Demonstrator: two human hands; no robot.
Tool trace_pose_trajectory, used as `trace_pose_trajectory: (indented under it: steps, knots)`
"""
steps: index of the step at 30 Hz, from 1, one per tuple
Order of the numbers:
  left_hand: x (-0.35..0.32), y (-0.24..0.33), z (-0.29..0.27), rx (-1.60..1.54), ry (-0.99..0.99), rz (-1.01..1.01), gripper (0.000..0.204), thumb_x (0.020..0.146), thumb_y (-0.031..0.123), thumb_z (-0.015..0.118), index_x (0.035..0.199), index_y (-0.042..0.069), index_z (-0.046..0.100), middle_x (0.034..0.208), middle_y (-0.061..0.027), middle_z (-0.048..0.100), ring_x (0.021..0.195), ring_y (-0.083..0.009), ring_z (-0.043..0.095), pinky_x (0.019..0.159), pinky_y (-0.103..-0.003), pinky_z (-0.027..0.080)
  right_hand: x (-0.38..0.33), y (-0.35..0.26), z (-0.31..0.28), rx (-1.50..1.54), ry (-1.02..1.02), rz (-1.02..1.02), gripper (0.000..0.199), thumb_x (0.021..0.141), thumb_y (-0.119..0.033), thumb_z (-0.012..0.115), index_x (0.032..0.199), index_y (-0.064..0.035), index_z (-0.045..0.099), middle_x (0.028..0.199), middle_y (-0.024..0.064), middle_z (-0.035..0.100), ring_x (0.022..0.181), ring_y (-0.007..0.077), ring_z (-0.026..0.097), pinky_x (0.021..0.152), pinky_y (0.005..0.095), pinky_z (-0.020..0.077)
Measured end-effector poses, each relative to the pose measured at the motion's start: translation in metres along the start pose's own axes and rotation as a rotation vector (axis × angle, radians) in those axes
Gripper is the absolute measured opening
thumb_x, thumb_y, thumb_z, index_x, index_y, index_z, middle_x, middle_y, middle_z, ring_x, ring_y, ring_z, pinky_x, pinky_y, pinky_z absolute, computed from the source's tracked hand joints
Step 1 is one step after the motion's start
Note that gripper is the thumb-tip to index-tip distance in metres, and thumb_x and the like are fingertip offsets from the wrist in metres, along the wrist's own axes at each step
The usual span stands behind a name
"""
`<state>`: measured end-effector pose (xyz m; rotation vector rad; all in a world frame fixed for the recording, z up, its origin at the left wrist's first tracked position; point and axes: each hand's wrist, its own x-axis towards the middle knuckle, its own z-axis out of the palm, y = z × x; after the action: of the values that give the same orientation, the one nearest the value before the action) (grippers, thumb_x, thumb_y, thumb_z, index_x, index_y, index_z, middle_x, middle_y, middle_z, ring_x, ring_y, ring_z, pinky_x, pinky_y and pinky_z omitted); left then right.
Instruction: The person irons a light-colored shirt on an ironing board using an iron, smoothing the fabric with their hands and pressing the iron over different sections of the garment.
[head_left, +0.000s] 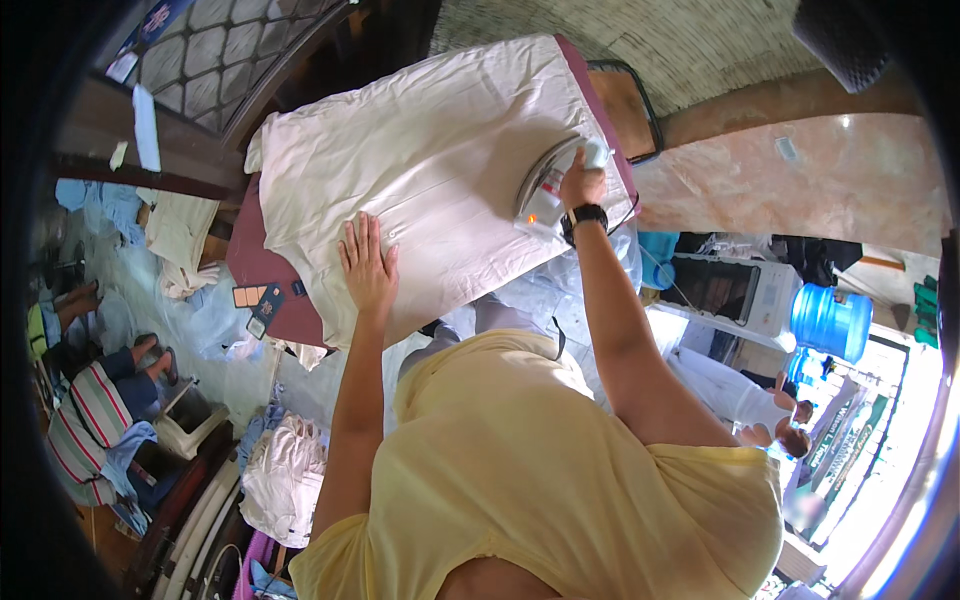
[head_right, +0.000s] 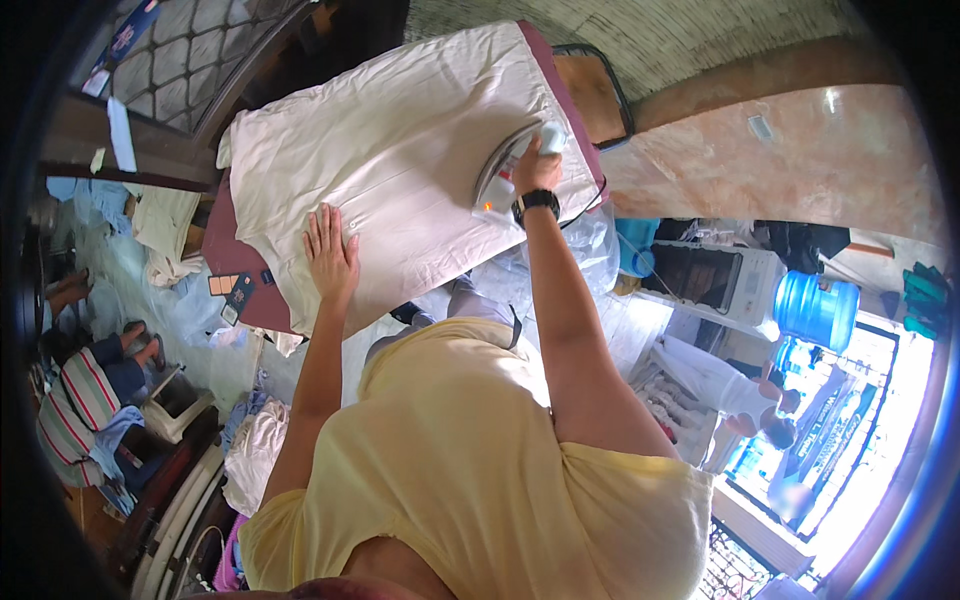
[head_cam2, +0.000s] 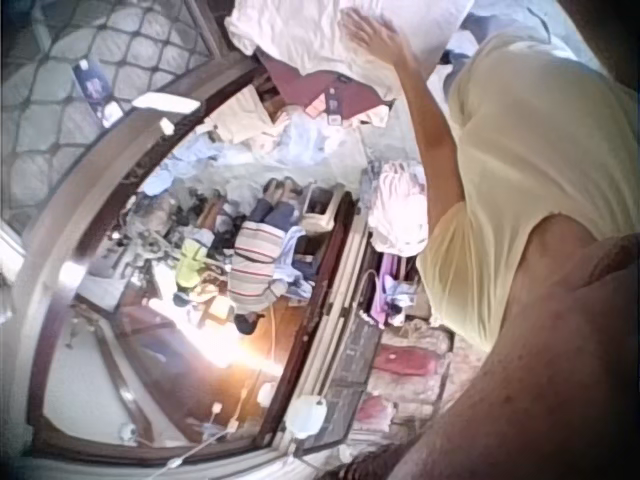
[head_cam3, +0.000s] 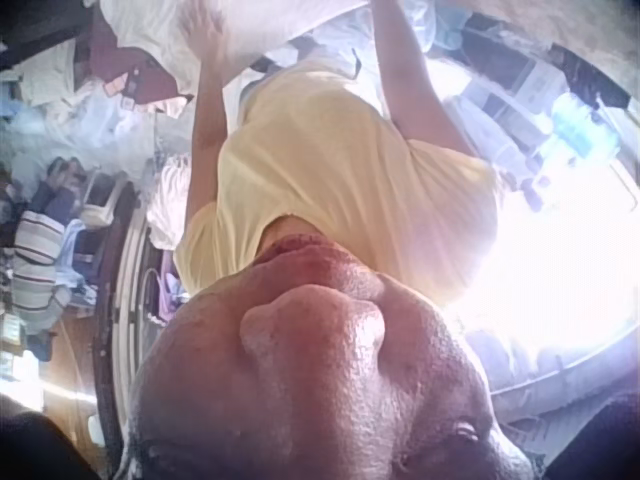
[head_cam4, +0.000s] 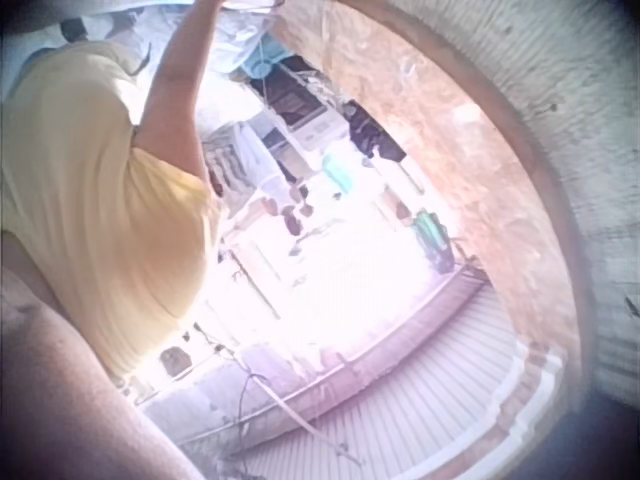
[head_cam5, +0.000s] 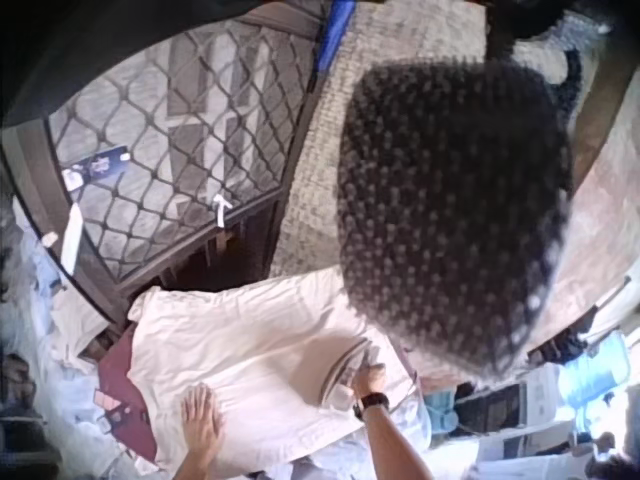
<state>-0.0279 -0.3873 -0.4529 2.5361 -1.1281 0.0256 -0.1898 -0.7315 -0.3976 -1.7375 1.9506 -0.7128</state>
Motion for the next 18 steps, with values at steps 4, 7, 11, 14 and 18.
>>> trace_pose_trajectory:
  steps: [4, 7, 11, 14, 18]
  knots:
    - [0.001, 0.002, 0.004, 0.029, -0.019, -0.005, 0.062, 0.097, 0.039, 0.045, 0.151, 0.015, 0.028, 0.16, -0.0018, 0.021, 0.148, -0.028, 0.014, 0.118, -0.049, 0.013, 0.047, -0.008, 0.006, -0.103, -0.065, 0.067, 0.063, 0.088, -0.054, 0.057, 0.103, 0.0063, 0.062, 0.097, 0.0296, 0.066, 0.095, 0.0457, 0.064, 0.082, 0.0515, 0.0502]
    - [0.002, -0.001, 0.003, 0.06, -0.031, -0.026, 0.062, 0.097, 0.039, 0.045, 0.152, 0.015, 0.028, 0.16, -0.0018, 0.021, 0.148, -0.0281, 0.014, 0.118, -0.049, 0.013, 0.02, -0.009, 0.002, -0.062, -0.103, 0.039, 0.063, 0.087, -0.057, 0.057, 0.104, 0.0039, 0.061, 0.096, 0.0295, 0.066, 0.094, 0.0456, 0.064, 0.083, 0.052, 0.05]
    - [0.002, 0.003, 0.002, 0.061, -0.032, -0.014, 0.062, 0.097, 0.039, 0.044, 0.152, 0.015, 0.027, 0.16, -0.0018, 0.021, 0.148, -0.0283, 0.014, 0.118, -0.049, 0.013, 0.043, -0.013, 0.001, -0.029, -0.095, -0.031, 0.059, 0.088, -0.055, 0.058, 0.098, 0.0032, 0.063, 0.095, 0.0298, 0.066, 0.093, 0.0462, 0.064, 0.08, 0.0528, 0.0506]
    - [0.001, 0.004, 0.003, 0.057, -0.024, -0.008, 0.062, 0.097, 0.038, 0.045, 0.152, 0.015, 0.027, 0.16, -0.0019, 0.021, 0.148, -0.0284, 0.015, 0.118, -0.049, 0.013, 0.047, -0.014, 0.0, -0.059, -0.078, -0.017, 0.059, 0.088, -0.055, 0.058, 0.096, 0.003, 0.063, 0.093, 0.0299, 0.066, 0.092, 0.0463, 0.064, 0.08, 0.0524, 0.0508]
    - [0.002, 0.005, 0.001, 0.06, -0.037, -0.019, 0.062, 0.097, 0.037, 0.044, 0.152, 0.014, 0.027, 0.159, -0.0021, 0.021, 0.148, -0.0283, 0.015, 0.118, -0.049, 0.013, 0.028, -0.003, 0.004, -0.059, -0.04, -0.029, 0.06, 0.087, -0.055, 0.058, 0.094, 0.0044, 0.064, 0.091, 0.0302, 0.066, 0.09, 0.0461, 0.065, 0.08, 0.0521, 0.051]
